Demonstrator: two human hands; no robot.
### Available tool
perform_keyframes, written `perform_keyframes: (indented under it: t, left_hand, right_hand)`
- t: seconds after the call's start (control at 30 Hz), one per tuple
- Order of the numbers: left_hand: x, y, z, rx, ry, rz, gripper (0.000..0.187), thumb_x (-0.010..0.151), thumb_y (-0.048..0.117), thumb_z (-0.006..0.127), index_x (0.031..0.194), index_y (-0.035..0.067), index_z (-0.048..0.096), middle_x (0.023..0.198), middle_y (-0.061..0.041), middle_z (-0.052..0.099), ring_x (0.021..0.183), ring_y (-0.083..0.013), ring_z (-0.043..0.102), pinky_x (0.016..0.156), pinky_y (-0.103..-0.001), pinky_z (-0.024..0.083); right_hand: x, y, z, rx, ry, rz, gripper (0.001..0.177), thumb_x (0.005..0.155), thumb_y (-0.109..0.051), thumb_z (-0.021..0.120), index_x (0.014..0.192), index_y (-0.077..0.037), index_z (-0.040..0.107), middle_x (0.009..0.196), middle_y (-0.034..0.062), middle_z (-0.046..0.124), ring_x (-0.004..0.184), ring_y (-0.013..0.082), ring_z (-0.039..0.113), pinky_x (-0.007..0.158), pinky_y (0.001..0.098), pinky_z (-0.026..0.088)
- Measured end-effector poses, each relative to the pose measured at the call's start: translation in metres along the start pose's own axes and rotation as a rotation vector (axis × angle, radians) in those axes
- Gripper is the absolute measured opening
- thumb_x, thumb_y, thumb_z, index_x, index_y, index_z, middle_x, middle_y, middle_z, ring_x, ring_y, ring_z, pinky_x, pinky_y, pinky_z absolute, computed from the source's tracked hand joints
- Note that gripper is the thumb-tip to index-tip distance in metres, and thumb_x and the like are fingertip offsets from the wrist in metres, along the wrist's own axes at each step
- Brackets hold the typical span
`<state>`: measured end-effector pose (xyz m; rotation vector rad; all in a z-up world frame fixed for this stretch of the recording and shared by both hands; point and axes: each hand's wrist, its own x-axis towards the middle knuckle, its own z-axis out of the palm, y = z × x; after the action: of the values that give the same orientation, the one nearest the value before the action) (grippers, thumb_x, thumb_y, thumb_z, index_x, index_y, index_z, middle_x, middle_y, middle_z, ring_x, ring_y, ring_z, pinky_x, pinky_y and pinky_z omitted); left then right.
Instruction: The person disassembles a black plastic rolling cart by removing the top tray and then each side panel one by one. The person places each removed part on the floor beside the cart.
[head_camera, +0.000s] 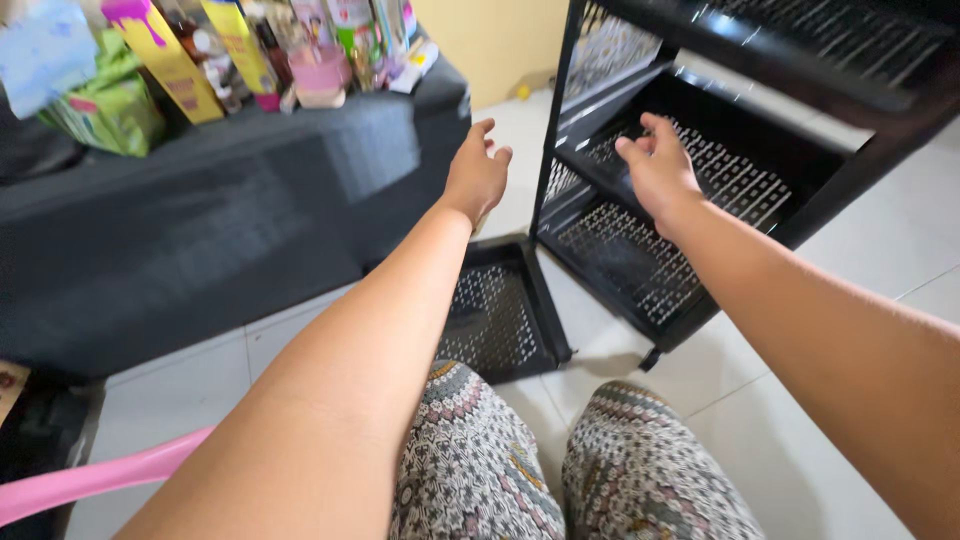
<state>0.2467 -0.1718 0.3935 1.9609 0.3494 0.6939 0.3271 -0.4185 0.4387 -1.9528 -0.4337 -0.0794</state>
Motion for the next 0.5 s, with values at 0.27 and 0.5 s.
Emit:
perform_keyframes:
  t: [0.27,0.5]
  left_hand:
    - [0.025,0.084,-0.006,0.023,0.042,0.019,0.056,0.095,0.020,0.064,0.147,0.012,0.047,0.138,-0.018,0.062,0.126,-0.0323,0.061,0.104,-0.040,0.047]
    - [0.060,0.143,0.035,-0.030,0.123,0.294,0.053,0.096,0.021,0.067,0.144,0.009,0.049,0.133,-0.023,0.064,0.127,-0.0354,0.061,0.106,-0.042,0.047]
  right_hand:
    - [0.027,-0.040,-0.043,0.037,0.038,-0.159,0.054,0.098,-0.026,0.068,0.145,-0.006,0.050,0.121,0.0075,0.063,0.107,0.0158,0.059,0.092,0.0301,0.047]
    - [0.019,-0.090,-0.071,0.053,0.012,-0.209,0.050,0.097,-0.022,0.065,0.143,-0.010,0.052,0.118,0.0071,0.062,0.086,0.0134,0.061,0.076,0.0315,0.052]
